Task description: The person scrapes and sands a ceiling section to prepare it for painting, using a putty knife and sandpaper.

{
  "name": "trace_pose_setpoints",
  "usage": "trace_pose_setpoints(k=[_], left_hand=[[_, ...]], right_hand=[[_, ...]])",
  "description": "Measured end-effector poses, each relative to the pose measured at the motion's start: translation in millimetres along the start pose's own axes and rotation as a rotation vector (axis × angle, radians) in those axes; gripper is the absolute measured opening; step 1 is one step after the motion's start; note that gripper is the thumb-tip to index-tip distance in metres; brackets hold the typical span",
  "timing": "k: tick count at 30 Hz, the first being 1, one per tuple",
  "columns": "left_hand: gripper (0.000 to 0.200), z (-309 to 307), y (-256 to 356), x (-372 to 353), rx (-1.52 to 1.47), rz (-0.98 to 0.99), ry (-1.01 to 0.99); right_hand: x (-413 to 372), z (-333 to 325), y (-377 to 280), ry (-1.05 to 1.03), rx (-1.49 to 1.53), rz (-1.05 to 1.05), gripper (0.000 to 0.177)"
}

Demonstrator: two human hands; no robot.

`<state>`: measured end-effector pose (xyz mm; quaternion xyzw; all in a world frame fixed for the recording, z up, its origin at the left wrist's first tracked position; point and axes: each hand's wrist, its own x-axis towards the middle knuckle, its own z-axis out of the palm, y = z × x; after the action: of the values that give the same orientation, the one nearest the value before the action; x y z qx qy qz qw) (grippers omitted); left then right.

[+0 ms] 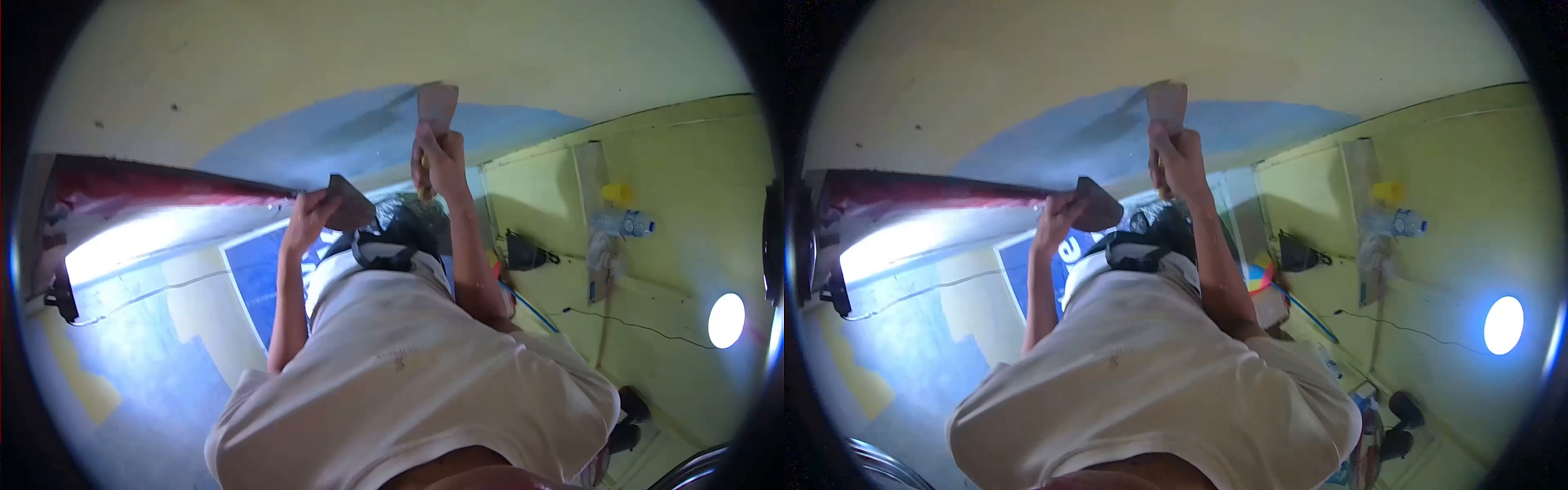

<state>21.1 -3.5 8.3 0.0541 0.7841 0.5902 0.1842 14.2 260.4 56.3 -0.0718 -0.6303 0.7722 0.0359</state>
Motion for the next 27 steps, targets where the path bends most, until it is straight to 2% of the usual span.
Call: trace_pose_setpoints(k=[3,8,9,11,13,14,16,22,23,26,27], left_hand=[[0.017,-2,-10,6,-0.081,0.02,-0.094],[0.019,-1,-8,7,-0.115,0.026,-0.067],[0.021,1,10,3,-0.148,-0.011,-0.057],[0.02,4,6,2,-0.144,-0.016,-0.022],[0.021,4,-4,2,-0.153,-0.01,-0.014],[0.021,2,-9,1,-0.057,-0.098,-0.036],[0.022,10,3,2,-0.137,0.015,0.019],[0.02,2,4,-1,-0.154,-0.012,0.035],[0.023,3,-12,0,-0.147,-0.037,0.034],[0.026,4,-1,-7,-0.12,-0.062,0.091],[0.026,-1,-1,-6,-0.134,-0.052,0.096]], right_hand=[[0,-14,21,-0.021,0.017,-0.004,0.05],[9,-6,15,-0.027,0.061,-0.053,0.049],[9,-8,16,-0.025,0.042,-0.048,0.05],[2,-15,23,-0.029,0.005,-0.026,0.052],[9,-6,2,-0.072,-0.023,-0.083,0.053],[8,-4,-4,-0.083,-0.046,-0.104,0.053],[14,-13,11,-0.078,0.001,-0.089,0.051],[17,2,7,-0.109,0.003,-0.093,0.047],[14,-3,18,-0.107,-0.036,-0.093,0.047],[4,0,17,-0.086,0.048,-0.032,0.046],[8,14,5,-0.051,0.08,-0.076,0.045]])
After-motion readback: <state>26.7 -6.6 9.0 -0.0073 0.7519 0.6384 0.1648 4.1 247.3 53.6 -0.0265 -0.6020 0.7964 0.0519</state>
